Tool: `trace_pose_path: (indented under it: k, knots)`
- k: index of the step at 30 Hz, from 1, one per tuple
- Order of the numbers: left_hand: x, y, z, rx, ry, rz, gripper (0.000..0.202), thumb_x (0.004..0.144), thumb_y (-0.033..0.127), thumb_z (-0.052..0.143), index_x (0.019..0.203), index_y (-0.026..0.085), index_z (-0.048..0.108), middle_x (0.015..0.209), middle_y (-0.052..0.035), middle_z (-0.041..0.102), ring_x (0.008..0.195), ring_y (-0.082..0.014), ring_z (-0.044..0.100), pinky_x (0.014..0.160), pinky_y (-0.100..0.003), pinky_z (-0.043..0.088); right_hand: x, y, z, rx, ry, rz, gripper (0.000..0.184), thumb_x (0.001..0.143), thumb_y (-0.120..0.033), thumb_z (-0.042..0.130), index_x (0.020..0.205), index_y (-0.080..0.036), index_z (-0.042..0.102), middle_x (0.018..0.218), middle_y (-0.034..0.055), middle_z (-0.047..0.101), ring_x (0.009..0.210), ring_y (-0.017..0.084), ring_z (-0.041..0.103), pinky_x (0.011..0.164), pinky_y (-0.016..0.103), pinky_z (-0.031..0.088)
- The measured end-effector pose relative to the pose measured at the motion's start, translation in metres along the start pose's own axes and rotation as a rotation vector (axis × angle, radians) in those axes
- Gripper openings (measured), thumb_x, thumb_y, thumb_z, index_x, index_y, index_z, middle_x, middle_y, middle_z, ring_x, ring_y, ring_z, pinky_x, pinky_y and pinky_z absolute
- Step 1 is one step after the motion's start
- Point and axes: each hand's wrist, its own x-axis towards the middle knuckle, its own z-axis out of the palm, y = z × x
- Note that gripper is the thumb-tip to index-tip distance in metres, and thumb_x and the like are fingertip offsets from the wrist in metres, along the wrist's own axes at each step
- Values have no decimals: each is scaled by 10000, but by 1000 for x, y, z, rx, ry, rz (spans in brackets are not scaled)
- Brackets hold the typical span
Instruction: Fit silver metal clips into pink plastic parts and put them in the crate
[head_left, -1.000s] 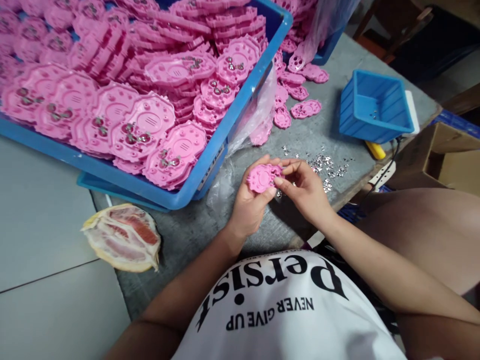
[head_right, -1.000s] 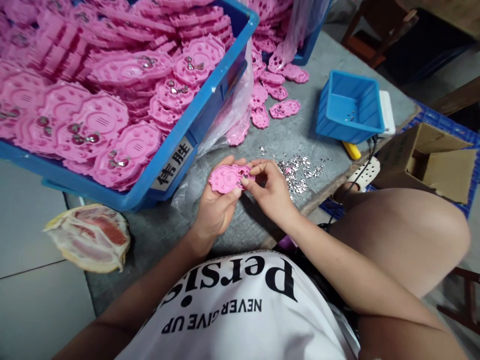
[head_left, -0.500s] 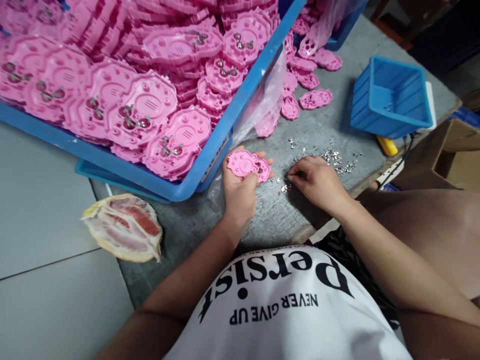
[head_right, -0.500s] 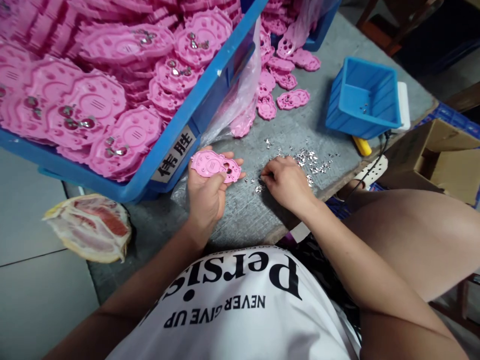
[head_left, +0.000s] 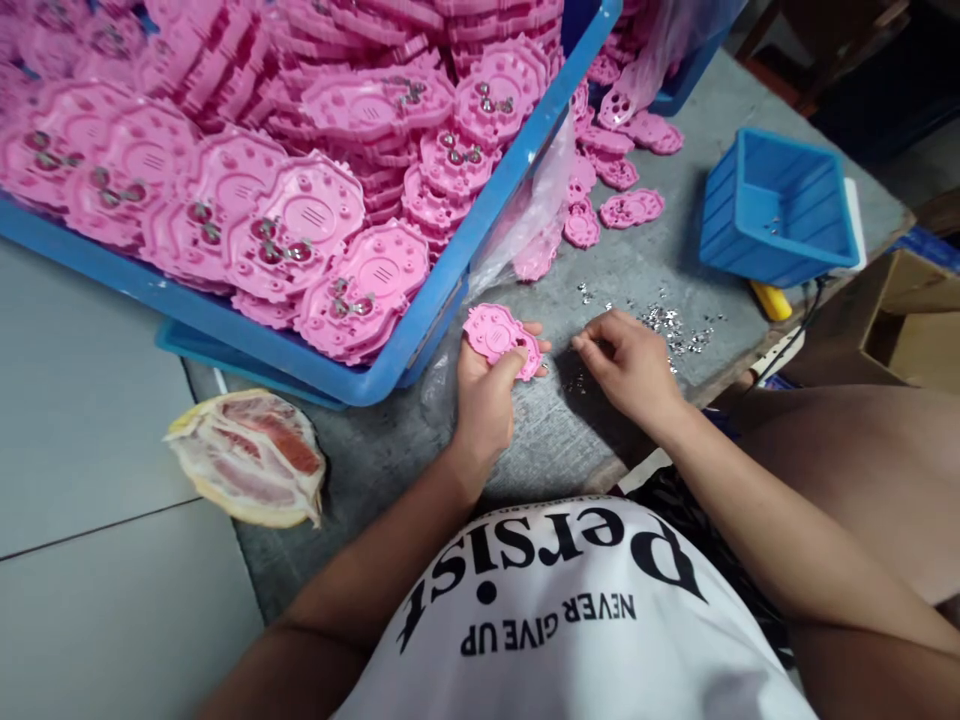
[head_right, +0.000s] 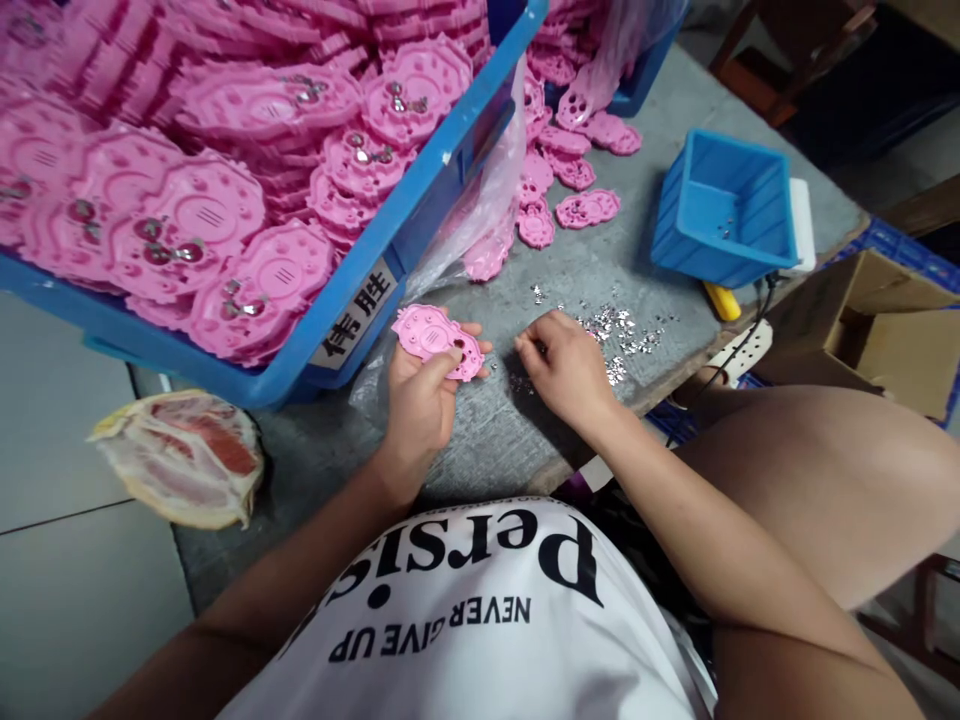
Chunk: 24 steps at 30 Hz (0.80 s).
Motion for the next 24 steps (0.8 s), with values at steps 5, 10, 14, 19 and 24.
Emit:
trace_pose_path:
  k: [5, 10, 14, 19, 24]
  knots:
    - [0, 0, 0, 7, 57, 59, 550, 737, 176, 668, 1274, 242, 573, 1062, -63, 767, 950, -243, 763, 700, -300, 609, 2, 7, -1, -36, 6, 25, 144, 911, -264, 604, 779, -222, 642, 815, 80, 675, 799, 254, 607, 730, 373, 445]
    - [1, -1, -1, 17, 68, 85, 578, 755, 182, 663, 1321, 242, 558, 1071, -69, 769, 922, -235, 764, 633, -268, 584, 5, 14, 1, -105, 36, -21, 182, 952, -284, 592, 848, -210, 721, 876, 103, 698, 858, 276, 609, 792, 413, 458]
    - [2, -3, -3, 29, 64, 99, 588, 776, 182, 648, 1351, 257, 546, 1089, -67, 764, 894, -221, 763, 648, -273, 587, 3, 14, -3, -60, 43, -58, 186, 975, -275, 585, 966, -210, 759, 942, 105, 712, 906, 275, 605, 827, 419, 458]
    - [2, -2, -2, 38, 68, 96, 607, 762, 157, 643, 1351, 259, 538, 1075, -57, 750, 889, -221, 759, 670, -288, 590, -4, -5, 7, -168, -128, -201, 147, 958, -253, 624, 970, -198, 760, 935, 108, 702, 880, 274, 544, 790, 411, 427]
    - [2, -3, -2, 57, 56, 106, 594, 763, 176, 650, 1341, 259, 539, 1079, -59, 739, 903, -225, 754, 714, -315, 592, -1, -21, 19, -308, -212, -244, 227, 978, -171, 537, 855, -170, 728, 881, 133, 672, 838, 270, 507, 771, 410, 411]
